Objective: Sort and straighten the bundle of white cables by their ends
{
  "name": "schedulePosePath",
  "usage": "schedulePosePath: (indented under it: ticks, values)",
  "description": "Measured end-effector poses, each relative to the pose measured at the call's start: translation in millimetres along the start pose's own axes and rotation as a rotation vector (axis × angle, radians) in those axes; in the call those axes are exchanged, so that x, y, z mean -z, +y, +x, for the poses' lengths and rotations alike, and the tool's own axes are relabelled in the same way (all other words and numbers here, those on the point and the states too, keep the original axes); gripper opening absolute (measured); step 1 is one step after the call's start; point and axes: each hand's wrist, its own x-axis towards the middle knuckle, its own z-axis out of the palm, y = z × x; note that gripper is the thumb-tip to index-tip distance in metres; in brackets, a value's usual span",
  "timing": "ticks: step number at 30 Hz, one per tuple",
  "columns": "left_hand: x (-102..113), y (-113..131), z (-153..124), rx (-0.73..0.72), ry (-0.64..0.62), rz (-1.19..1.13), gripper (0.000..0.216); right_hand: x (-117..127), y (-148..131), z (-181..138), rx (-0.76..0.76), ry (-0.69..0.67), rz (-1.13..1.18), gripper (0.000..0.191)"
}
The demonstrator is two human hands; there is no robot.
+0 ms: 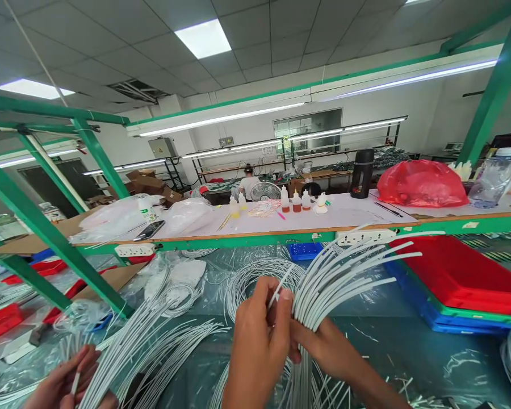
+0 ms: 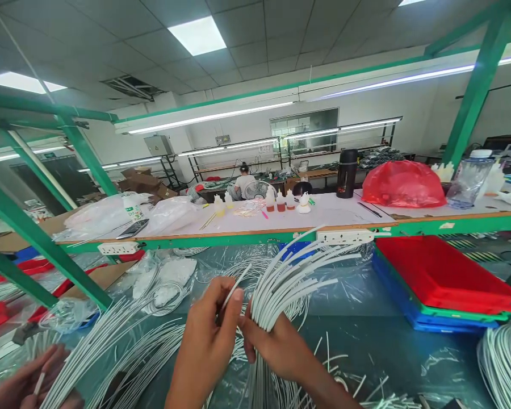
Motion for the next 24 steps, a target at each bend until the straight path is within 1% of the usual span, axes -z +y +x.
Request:
schedulePosePath:
  ticks: [2,4,7,11,13,16,18,20,24]
  values:
    - [0.0,2.6,1.4,-0.045,-0.014,0.065,0.023,-2.3,-1.1,-1.2,-0.002,0.001,-0.011,0.05]
    - [-2.0,2.2,0.3,-0.096,0.014,0.098,0.02,-4.3,-2.3,-2.5,0.002,-0.004,-0.005,0.049]
    - [-7.0,-2.6,-3.9,-0.155,0.039,0.07,0.02,-6.9,-2.9,-4.6,-0.011,-0.005,0.015,0.049]
    - [-10.0,-8.2,-5.3,-0.223,0.037,-0.004,0.008,-8.2,1.2,-6.6,-0.033,0.019,0.017,0.046]
    - [-8.2,-9.0,-3.8,-0.202,0.009,-0.046,0.008,-8.0,3.8,-7.3,-0.038,0.025,0.008,0.046]
    - [-4.0,-10.1,-2.3,-0.111,-0.084,-0.137,0.014,-7.2,4.9,-8.7,-0.041,0.009,0.007,0.047]
    - [-3.0,-11.4,-3.1,-0.067,-0.124,-0.203,0.017,-6.9,2.9,-9.6,-0.031,-0.005,0.005,0.045]
    - [-4.7,-12.6,-5.1,-0.051,-0.108,-0.226,0.018,-6.9,-0.9,-10.1,-0.014,-0.01,0.017,0.042]
    - [-12.8,-13.5,-8.6,-0.059,-0.012,-0.212,0.02,-7.2,-7.6,-9.2,0.085,0.014,0.016,0.036]
